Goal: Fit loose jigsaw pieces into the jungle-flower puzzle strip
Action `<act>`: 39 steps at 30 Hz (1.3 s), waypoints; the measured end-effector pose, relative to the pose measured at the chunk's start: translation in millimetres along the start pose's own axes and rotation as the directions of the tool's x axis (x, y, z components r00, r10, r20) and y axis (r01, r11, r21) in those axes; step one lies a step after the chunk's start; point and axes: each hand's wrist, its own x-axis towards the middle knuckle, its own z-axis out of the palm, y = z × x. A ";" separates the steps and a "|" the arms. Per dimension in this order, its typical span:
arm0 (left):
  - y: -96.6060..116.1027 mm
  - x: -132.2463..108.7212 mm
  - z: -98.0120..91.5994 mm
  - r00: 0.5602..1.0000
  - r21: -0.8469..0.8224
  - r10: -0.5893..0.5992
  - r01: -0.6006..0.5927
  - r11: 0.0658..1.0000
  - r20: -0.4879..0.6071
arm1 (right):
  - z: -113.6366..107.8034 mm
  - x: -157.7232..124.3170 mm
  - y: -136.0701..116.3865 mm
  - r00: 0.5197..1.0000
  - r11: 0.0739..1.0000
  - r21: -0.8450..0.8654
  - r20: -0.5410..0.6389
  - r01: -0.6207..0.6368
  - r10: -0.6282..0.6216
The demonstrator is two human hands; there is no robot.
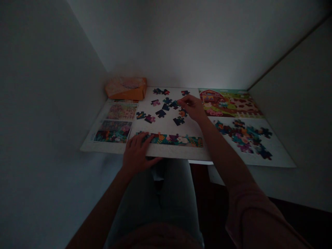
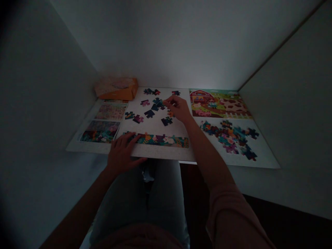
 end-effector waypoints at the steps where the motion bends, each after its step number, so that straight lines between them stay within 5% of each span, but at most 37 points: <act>1: 0.5 0.1 -0.1 1.000 0.000 -0.004 0.004 1.000 -0.001 | -1.1 0.1 1.1 1.000 1.000 -0.015 -0.009 0.000 0.000; 11: 3.8 -1.7 -3.3 0.998 -0.013 0.026 -0.026 1.000 -0.053 | -22.0 -9.0 -12.6 0.993 1.000 -0.013 -0.113 -0.026 0.024; 15: 6.2 -2.3 -6.0 0.996 -0.022 0.040 -0.042 0.999 -0.084 | -49.8 -53.6 -22.7 0.994 0.997 -0.058 -0.101 -0.053 0.047; 19: 6.1 -2.1 -5.3 0.996 -0.001 0.038 -0.038 0.999 -0.084 | -78.0 -110.9 -33.8 0.969 0.991 0.006 -0.208 -0.132 0.131; 24: 4.4 -0.9 -3.0 0.993 -0.037 0.045 -0.049 0.998 -0.107 | -90.5 -152.0 -51.7 0.927 0.970 -0.013 -0.301 -0.241 0.226; 39: -11.9 4.5 22.2 0.990 -0.042 0.058 -0.064 0.997 -0.127 | -90.6 -149.9 -27.0 0.925 0.975 -0.027 -0.323 -0.219 0.198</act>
